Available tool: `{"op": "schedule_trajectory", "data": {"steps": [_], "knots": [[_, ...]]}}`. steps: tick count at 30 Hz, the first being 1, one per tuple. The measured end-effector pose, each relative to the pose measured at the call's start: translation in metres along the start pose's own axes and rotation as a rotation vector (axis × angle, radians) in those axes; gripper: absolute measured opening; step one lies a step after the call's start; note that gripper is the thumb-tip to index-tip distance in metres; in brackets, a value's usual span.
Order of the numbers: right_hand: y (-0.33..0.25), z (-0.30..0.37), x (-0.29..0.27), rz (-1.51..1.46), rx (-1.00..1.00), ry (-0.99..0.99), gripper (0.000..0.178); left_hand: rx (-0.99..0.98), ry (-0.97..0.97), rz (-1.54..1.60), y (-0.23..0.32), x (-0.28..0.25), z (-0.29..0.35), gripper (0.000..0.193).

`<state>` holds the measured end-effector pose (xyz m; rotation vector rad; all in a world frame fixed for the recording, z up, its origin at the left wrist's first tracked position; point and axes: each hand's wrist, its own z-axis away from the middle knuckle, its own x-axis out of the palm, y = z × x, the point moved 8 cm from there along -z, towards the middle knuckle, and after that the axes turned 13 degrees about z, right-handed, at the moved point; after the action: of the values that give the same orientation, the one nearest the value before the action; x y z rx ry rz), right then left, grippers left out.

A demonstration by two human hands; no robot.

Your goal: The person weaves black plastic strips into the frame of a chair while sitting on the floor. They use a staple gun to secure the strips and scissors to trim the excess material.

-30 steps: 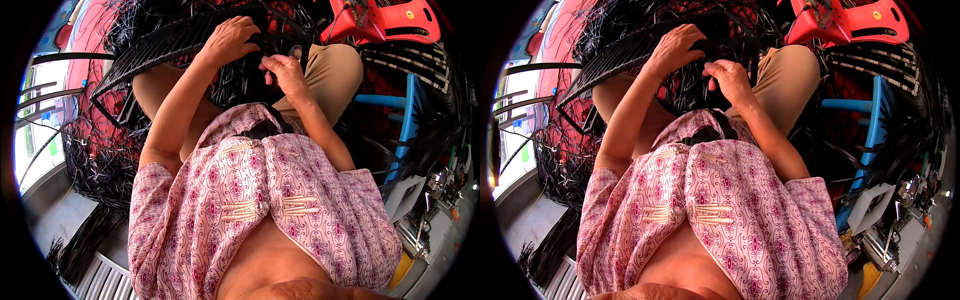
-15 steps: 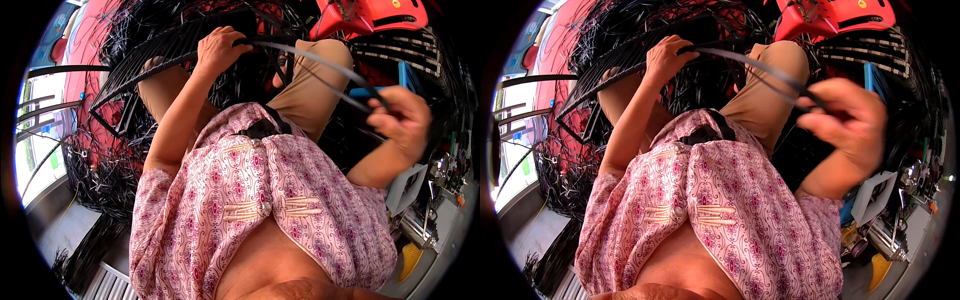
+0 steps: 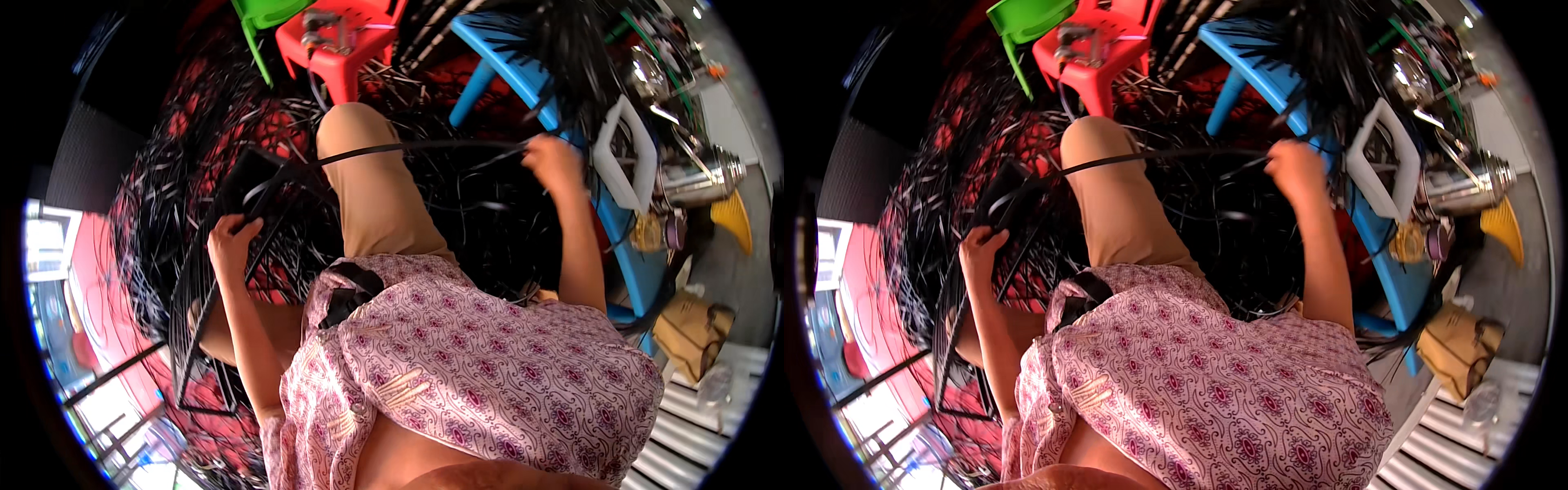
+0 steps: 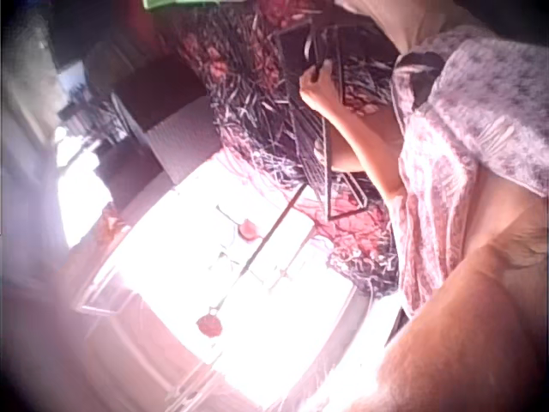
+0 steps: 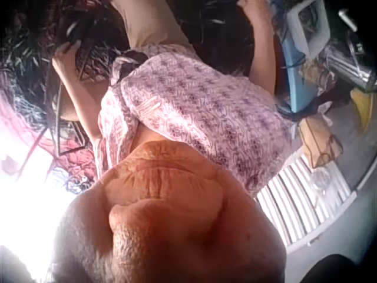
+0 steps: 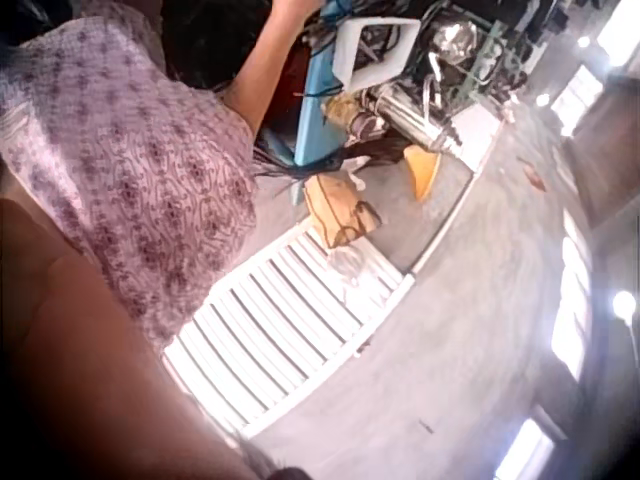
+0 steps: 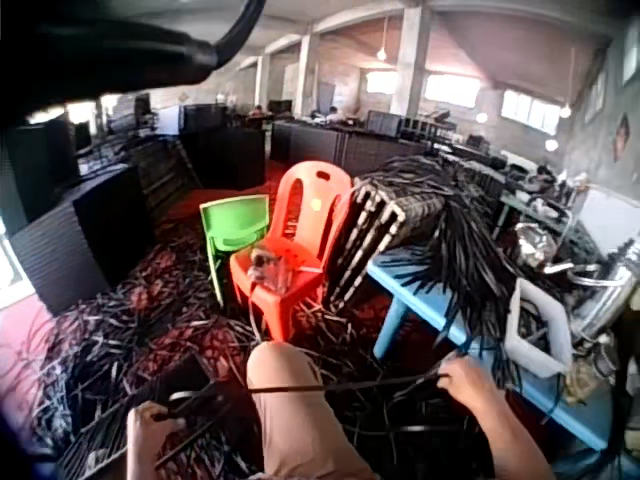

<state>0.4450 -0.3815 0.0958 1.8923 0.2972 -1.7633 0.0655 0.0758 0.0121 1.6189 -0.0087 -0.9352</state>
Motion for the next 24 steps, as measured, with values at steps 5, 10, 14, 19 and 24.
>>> {"op": "schedule_trajectory", "data": {"steps": [5,10,14,19,24], "knots": [[-0.027,0.029,0.072,-0.585,-0.116,-0.454,0.066,-0.057,-0.064,0.109,-0.001,0.011,-0.012,0.037],[0.049,-0.056,0.018,-0.822,0.171,0.051,0.020,-0.038,-0.027,0.138,-0.007,0.007,-0.010,0.029],[0.155,-0.144,0.024,-0.532,0.453,0.276,0.020,-0.079,-0.030,0.177,-0.001,0.009,-0.008,0.030],[0.193,-0.228,0.065,-0.134,0.568,0.217,0.022,-0.054,0.018,0.188,-0.012,0.004,-0.008,0.030],[0.190,-0.238,0.067,0.035,0.681,0.094,0.025,-0.055,0.016,0.142,-0.013,0.001,-0.008,0.029]]}}
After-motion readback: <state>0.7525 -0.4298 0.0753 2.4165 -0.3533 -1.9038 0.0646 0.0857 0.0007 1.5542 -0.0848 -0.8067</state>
